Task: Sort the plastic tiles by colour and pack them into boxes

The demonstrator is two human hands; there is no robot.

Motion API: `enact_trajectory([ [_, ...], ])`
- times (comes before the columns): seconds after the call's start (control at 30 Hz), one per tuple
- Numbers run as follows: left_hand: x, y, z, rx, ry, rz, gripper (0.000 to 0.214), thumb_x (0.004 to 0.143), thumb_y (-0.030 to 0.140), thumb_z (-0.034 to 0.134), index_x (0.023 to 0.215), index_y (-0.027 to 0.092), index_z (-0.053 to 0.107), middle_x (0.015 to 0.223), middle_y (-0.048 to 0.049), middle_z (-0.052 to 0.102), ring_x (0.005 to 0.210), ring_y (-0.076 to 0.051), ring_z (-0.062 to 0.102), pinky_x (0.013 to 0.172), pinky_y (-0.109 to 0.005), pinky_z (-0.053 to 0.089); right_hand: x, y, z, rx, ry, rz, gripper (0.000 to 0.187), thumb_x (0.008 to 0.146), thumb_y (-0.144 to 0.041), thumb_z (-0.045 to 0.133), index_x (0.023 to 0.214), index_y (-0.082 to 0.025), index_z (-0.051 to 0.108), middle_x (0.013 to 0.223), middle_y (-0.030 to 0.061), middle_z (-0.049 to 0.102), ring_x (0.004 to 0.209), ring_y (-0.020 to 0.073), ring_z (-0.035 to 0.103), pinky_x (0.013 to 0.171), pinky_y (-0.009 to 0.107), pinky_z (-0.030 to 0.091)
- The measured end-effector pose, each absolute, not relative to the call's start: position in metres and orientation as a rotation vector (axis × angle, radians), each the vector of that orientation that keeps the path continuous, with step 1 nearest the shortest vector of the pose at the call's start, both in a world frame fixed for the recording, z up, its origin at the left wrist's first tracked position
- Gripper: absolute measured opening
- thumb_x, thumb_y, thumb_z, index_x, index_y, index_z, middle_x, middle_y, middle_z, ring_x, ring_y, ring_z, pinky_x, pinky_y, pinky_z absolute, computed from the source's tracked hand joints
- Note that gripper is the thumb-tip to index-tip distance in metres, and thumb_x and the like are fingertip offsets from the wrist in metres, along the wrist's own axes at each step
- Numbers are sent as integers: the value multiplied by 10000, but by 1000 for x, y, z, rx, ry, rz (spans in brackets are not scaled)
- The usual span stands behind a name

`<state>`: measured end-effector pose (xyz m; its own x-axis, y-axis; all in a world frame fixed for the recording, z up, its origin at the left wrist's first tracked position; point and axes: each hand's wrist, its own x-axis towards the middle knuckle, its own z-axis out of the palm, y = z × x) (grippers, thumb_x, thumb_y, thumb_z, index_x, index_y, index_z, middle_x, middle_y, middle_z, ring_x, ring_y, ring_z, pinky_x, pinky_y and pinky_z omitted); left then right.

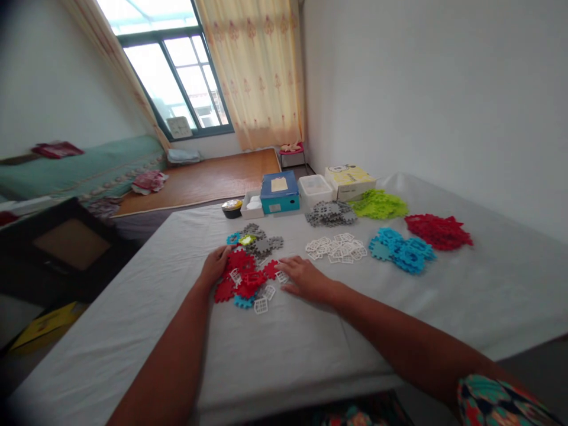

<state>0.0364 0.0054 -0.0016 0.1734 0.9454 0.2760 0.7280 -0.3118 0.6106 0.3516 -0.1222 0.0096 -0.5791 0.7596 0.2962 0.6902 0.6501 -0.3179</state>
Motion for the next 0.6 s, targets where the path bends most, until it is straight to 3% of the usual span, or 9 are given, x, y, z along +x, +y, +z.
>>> enact_trajectory([
  [0.2,36,5,-2,2124,1579,912,462,916,436,361,1073,177,710,1083,-76,721,1041,-234,627,937,-340,450,319,-113,11,-1394,-2474,191,550,885,-426,558,1374,-191,471,1409,159,477,1253,318,427,961,504,411],
  [0.37,35,5,-2,2135,1585,910,456,912,444,366,1070,191,711,1083,-68,721,1041,-231,628,938,-338,448,310,-117,7,-1311,-2422,116,390,893,-353,549,1267,-246,565,1290,104,576,1170,267,481,918,433,415],
  [0.6,34,9,-5,2125,1603,881,489,916,466,342,1104,184,696,1117,-66,711,1082,-226,613,975,-334,434,331,-118,19,-1211,-2245,144,422,815,-390,645,1189,-197,611,1193,106,640,1089,247,543,921,397,415],
])
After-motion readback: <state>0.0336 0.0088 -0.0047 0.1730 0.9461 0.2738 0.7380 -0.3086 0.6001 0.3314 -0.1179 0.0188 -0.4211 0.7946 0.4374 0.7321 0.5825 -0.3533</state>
